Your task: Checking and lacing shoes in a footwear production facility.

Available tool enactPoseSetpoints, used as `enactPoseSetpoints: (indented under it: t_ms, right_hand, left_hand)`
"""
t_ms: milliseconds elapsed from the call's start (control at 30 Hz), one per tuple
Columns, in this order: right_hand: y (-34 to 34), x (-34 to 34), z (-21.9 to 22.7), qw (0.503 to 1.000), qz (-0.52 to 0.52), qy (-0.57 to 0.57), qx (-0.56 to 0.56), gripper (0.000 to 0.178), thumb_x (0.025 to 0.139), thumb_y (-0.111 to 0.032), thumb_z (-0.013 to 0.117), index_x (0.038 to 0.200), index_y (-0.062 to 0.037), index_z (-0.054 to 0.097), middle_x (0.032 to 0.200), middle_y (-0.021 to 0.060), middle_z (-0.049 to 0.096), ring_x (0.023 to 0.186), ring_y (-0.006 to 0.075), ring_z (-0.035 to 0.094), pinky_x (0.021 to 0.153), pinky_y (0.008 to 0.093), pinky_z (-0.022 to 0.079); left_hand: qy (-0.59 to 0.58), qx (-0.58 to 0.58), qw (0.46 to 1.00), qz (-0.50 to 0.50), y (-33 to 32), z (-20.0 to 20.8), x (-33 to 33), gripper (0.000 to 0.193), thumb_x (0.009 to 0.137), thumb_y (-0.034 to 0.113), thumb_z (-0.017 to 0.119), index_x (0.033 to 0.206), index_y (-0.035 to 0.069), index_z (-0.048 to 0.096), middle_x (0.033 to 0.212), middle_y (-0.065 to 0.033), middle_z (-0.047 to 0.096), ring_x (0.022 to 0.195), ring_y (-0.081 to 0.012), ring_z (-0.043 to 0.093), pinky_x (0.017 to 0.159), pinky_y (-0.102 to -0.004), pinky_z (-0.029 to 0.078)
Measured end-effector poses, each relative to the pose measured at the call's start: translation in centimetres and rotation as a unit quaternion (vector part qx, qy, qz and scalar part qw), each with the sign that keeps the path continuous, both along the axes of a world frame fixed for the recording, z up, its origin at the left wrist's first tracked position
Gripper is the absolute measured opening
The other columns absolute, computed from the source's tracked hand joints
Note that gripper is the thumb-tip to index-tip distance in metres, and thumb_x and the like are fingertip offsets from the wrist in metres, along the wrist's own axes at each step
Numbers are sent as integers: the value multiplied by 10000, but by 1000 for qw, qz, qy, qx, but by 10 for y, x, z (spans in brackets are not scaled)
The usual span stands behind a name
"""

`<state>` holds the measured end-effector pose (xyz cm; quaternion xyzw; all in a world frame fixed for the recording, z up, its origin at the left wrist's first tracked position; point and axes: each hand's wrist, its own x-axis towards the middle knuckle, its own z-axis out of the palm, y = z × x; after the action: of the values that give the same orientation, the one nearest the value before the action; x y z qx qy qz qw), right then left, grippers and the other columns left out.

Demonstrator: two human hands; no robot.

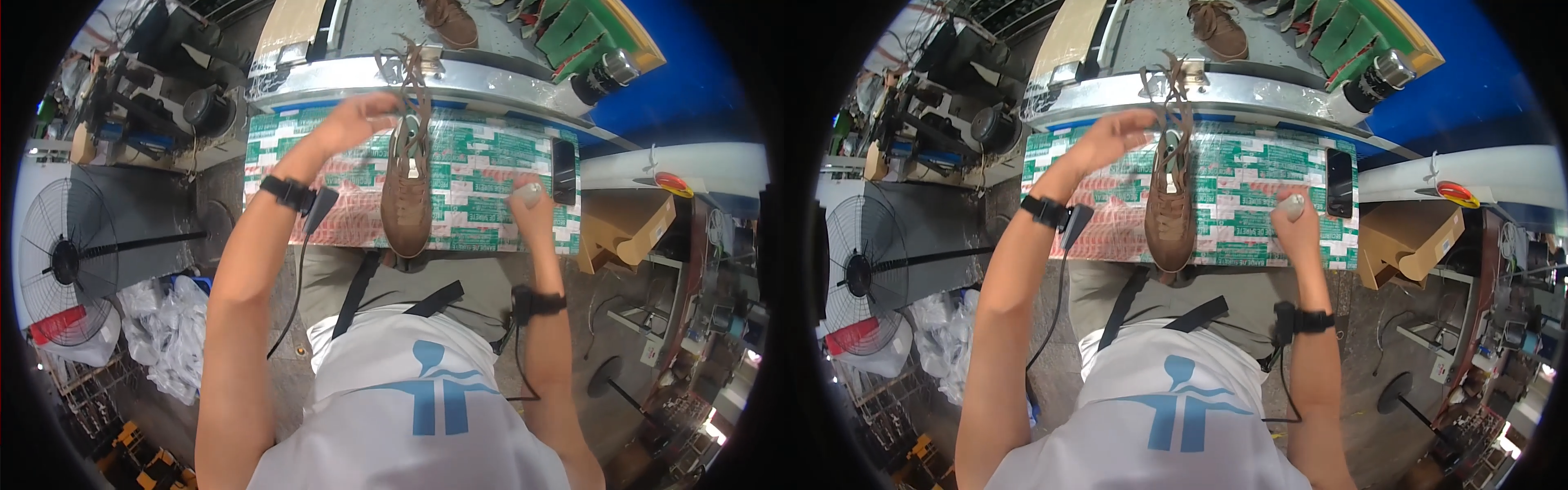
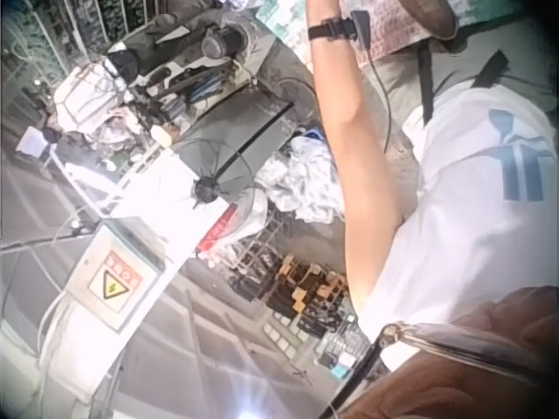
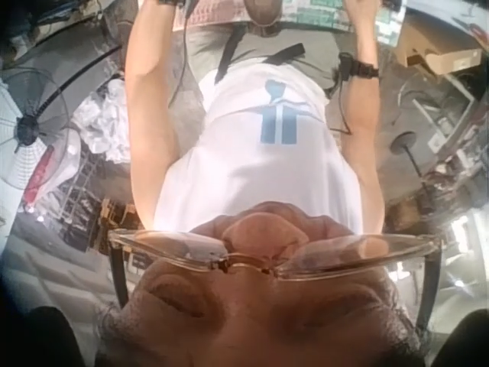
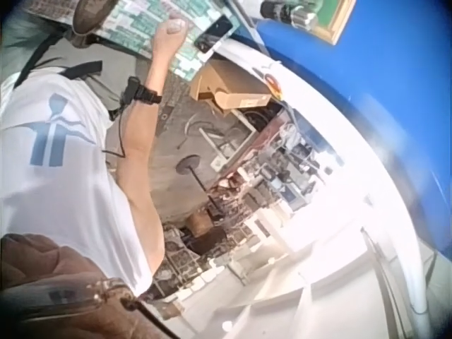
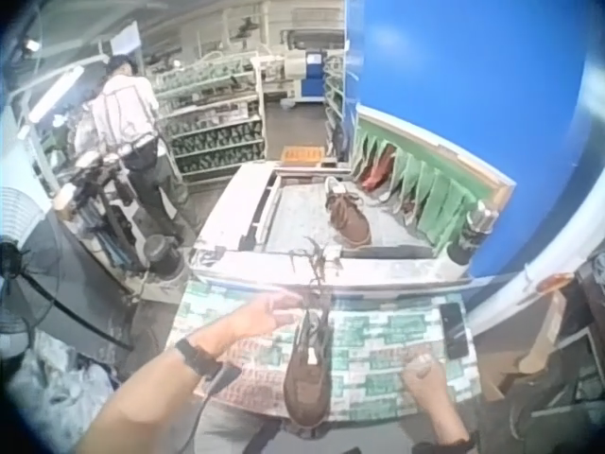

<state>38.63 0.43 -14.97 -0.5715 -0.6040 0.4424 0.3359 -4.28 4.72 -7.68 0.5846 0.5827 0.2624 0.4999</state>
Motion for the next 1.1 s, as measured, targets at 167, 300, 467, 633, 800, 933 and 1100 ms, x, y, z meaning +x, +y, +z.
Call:
enactPoseSetpoints:
  t_ms: [167, 300, 467, 633, 800, 933, 1100]
  right_hand:
    - [-74, -97, 74, 974, 173, 119, -85, 425, 907, -102, 740, 1322, -46, 665, 1089, 61, 722, 982, 148, 694, 871, 322, 570]
    - [-80, -141, 82, 975, 217, 44, 14, 714, 912, -275, 831, 1504, 20, 562, 1196, 184, 696, 1111, 312, 696, 992, 446, 549]
    - [-81, -157, 70, 938, 254, -140, 189, 863, 862, -328, 867, 1537, 69, 506, 1249, 255, 673, 1142, 416, 664, 1021, 498, 523]
    - [-83, -159, 71, 922, 250, -191, 227, 878, 834, -365, 878, 1506, 86, 536, 1154, 246, 676, 1072, 436, 665, 976, 502, 529]
    - [-71, -152, 75, 974, 205, -29, 95, 747, 859, -351, 842, 1424, 84, 620, 1063, 225, 708, 993, 427, 698, 897, 487, 566]
    - [-97, -176, 93, 953, 275, -97, 87, 761, 863, -356, 825, 1442, 91, 615, 1185, 254, 730, 1117, 433, 712, 968, 491, 567]
    - [-103, -156, 100, 945, 318, -53, 56, 767, 846, -336, 837, 1447, 86, 618, 1186, 251, 720, 1108, 430, 700, 969, 483, 558]
  left_hand:
    - [78, 49, 993, -67, -56, -5, 26, 1048, 877, 179, 937, 1700, -5, 314, 1703, -262, 440, 1536, -362, 501, 1256, -464, 441]
    - [35, 56, 998, -11, -48, -6, 40, 900, 923, 127, 867, 1655, -5, 358, 1586, -243, 540, 1475, -316, 544, 1142, -428, 525]
    - [41, 7, 999, -2, -47, -9, 39, 866, 944, 152, 862, 1646, 10, 376, 1574, -250, 548, 1301, -290, 649, 980, -405, 608]
    - [2, 48, 999, 13, -45, -14, 33, 899, 862, 249, 925, 1580, -11, 451, 1339, -247, 694, 1151, -322, 723, 1005, -413, 569]
    - [-50, 4, 998, 32, -42, -13, 39, 897, 835, 211, 955, 1573, 43, 474, 1330, -224, 698, 1028, -259, 737, 919, -386, 588]
    - [-8, 16, 999, 44, -44, -22, 29, 851, 851, 148, 953, 1557, 84, 482, 1499, -235, 588, 1356, -310, 621, 957, -434, 614]
    - [6, 42, 998, 44, -45, -20, 37, 915, 827, 216, 939, 1585, 51, 455, 1473, -285, 626, 1098, -295, 728, 916, -421, 605]
